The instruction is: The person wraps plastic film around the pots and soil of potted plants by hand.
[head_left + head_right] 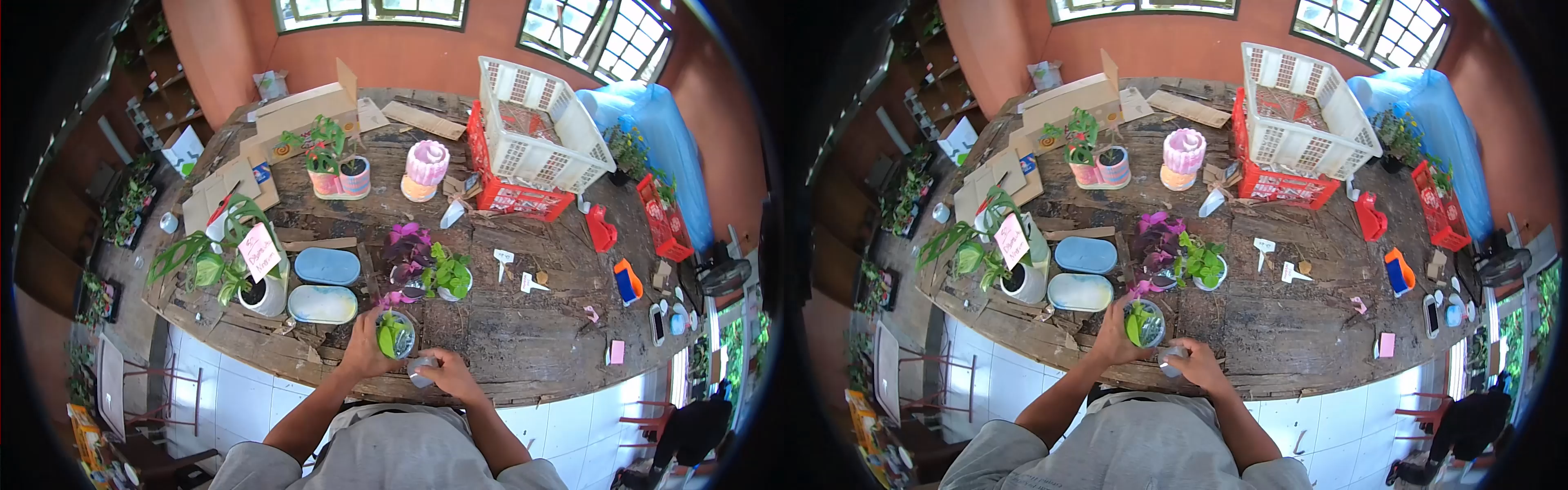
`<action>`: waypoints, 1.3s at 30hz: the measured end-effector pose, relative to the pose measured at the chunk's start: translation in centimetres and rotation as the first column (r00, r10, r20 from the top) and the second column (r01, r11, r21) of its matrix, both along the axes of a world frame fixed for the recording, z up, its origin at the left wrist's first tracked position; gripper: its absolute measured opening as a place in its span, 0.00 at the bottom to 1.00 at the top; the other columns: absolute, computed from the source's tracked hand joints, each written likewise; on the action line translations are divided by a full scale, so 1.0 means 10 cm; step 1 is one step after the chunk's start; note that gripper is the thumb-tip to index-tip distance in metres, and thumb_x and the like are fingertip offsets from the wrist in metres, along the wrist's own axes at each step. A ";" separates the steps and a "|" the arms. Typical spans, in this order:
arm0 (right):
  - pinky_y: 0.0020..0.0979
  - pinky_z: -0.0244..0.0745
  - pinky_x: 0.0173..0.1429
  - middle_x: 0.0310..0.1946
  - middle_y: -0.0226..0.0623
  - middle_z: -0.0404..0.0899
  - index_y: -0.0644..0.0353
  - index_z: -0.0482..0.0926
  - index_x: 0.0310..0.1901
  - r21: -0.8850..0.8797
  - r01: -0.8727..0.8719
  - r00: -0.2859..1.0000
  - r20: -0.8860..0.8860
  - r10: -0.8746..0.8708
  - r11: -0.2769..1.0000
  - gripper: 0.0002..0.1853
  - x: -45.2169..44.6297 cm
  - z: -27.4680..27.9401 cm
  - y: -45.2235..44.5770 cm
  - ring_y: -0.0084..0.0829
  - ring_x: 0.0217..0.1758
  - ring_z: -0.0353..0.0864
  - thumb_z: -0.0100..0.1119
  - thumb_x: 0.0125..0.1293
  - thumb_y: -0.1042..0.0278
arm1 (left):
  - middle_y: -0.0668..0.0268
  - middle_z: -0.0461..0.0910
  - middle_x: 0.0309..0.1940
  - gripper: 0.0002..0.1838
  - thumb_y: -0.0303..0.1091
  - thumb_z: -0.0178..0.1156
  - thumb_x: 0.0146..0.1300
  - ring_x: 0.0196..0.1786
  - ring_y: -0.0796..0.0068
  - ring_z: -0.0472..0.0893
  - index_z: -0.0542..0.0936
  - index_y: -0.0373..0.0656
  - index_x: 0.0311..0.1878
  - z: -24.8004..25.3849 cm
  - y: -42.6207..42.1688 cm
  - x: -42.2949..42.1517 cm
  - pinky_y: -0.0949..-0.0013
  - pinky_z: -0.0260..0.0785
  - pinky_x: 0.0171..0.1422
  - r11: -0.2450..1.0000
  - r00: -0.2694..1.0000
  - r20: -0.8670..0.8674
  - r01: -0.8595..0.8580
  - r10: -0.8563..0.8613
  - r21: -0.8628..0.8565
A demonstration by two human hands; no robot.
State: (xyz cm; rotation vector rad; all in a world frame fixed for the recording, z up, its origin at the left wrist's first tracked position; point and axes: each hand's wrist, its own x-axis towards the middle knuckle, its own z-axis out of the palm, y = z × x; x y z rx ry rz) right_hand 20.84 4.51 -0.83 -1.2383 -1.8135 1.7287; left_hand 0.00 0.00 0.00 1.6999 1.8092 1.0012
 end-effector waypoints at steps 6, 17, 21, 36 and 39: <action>0.27 0.72 0.35 0.29 0.37 0.80 0.64 0.78 0.44 0.163 0.098 0.980 0.157 -0.124 0.982 0.20 0.25 0.11 -0.18 0.24 0.29 0.77 0.68 0.50 0.64 | 0.48 0.62 0.55 0.59 0.43 0.75 0.27 0.58 0.45 0.63 0.51 0.42 0.65 -0.02 0.17 0.36 0.51 0.57 0.64 0.982 0.973 -0.136 0.191 -0.189 0.004; 0.30 0.74 0.48 0.39 0.39 0.81 0.63 0.77 0.47 -0.086 0.599 0.799 0.125 -0.588 0.796 0.25 0.95 -0.08 -0.66 0.30 0.41 0.80 0.71 0.44 0.67 | 0.48 0.58 0.58 0.58 0.42 0.76 0.28 0.62 0.47 0.59 0.53 0.44 0.65 -0.33 1.06 1.18 0.55 0.56 0.66 0.921 0.910 -0.155 0.389 -0.385 -0.008; 0.28 0.74 0.45 0.37 0.42 0.81 0.64 0.76 0.47 -0.098 0.686 0.726 0.161 -0.669 0.721 0.24 1.04 -0.03 -0.69 0.28 0.39 0.80 0.70 0.45 0.70 | 0.48 0.55 0.59 0.57 0.40 0.76 0.31 0.63 0.46 0.56 0.51 0.44 0.65 -0.50 1.14 1.29 0.50 0.51 0.68 0.933 0.926 -0.224 0.337 -0.303 0.130; 0.26 0.73 0.47 0.42 0.34 0.76 0.58 0.58 0.64 -0.064 0.186 0.946 -0.258 -0.197 0.980 0.41 -0.21 0.57 -0.36 0.24 0.44 0.77 0.62 0.46 0.87 | 0.63 0.77 0.45 0.22 0.35 0.61 0.61 0.47 0.77 0.75 0.71 0.36 0.55 0.16 -0.01 -0.05 0.70 0.69 0.52 0.897 0.640 0.763 0.382 -0.083 -0.223; 0.26 0.73 0.48 0.43 0.34 0.76 0.58 0.58 0.65 -0.055 0.049 0.934 -0.350 -0.065 0.997 0.41 -0.68 0.68 -0.32 0.24 0.45 0.76 0.62 0.47 0.87 | 0.66 0.79 0.39 0.16 0.33 0.59 0.62 0.41 0.82 0.75 0.75 0.35 0.50 0.31 -0.19 -0.41 0.73 0.70 0.47 0.928 0.638 0.768 0.316 -0.053 -0.199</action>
